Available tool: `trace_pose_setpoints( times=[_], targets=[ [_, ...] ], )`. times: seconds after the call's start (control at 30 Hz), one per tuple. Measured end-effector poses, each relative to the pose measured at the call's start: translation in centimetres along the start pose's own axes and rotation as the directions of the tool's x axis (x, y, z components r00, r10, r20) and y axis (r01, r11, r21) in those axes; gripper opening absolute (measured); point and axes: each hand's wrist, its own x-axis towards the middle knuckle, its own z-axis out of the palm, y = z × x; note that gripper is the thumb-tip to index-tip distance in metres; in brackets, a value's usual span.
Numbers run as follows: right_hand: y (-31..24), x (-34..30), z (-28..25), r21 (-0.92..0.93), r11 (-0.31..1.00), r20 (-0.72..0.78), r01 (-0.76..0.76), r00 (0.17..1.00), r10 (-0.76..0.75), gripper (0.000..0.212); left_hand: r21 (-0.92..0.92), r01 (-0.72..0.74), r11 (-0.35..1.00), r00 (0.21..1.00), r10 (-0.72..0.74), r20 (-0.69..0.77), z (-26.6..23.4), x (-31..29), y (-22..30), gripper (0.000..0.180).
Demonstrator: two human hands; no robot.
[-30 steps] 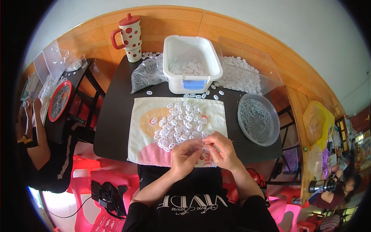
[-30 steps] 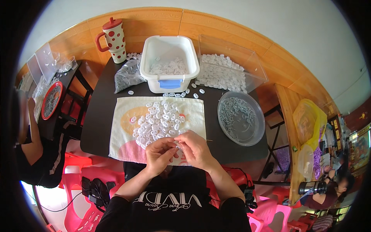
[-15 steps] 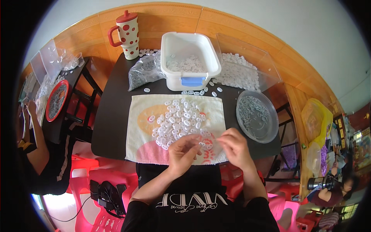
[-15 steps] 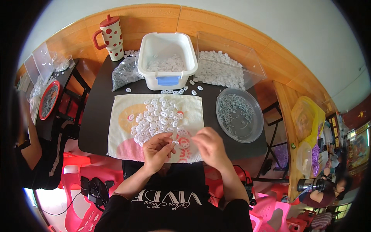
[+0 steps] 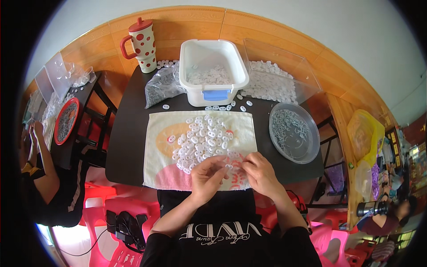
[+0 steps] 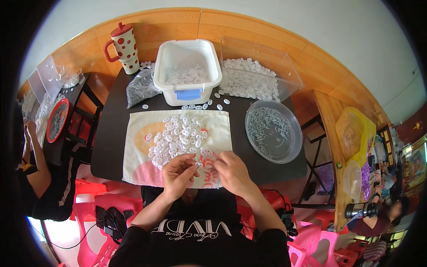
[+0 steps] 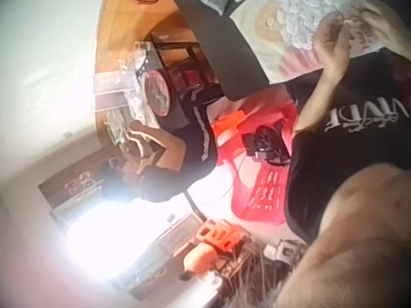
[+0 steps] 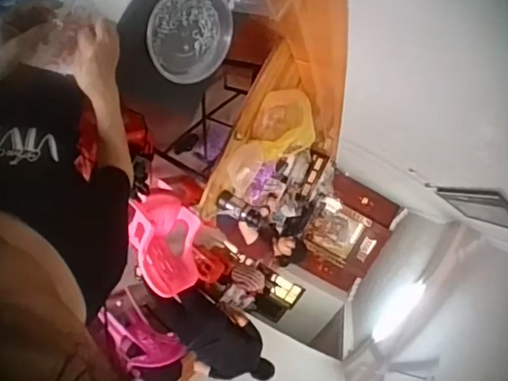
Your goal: Sorting and inspecting small white plastic components on a table.
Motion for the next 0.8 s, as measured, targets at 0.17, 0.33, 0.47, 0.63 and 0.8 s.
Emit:
trace_pose_setpoints(
  times=[0.17,0.33,0.47,0.63,0.8],
  targets=[
    [0.6,0.1,0.7,0.196,0.977,-0.061,-0.08,0.994,0.094,0.01,0.005,0.013,1.0,1.0,-0.014,0.026,0.0,0.1,0.0,0.032],
    [-0.1,1.3,0.3,0.481,0.858,-0.067,-0.18,0.968,0.241,0.007,-0.039,0.003,0.999,0.995,0.001,0.098,0.2,0.2,0.6,0.031],
    [-0.5,2.2,0.2,0.452,0.877,-0.033,-0.161,0.98,0.197,0.009,-0.053,0.018,0.998,0.994,-0.013,0.107,0.1,0.3,0.7,0.032],
    [-0.8,2.8,0.2,0.4,0.909,-0.02,-0.118,0.99,0.137,0.01,-0.057,0.034,0.998,0.993,-0.027,0.119,0.0,0.3,0.7,0.035],
    [-0.7,2.7,0.3,0.379,0.919,-0.037,-0.103,0.991,0.126,0.009,-0.078,0.015,0.997,0.995,-0.007,0.104,0.1,0.3,0.9,0.035]
  ],
)
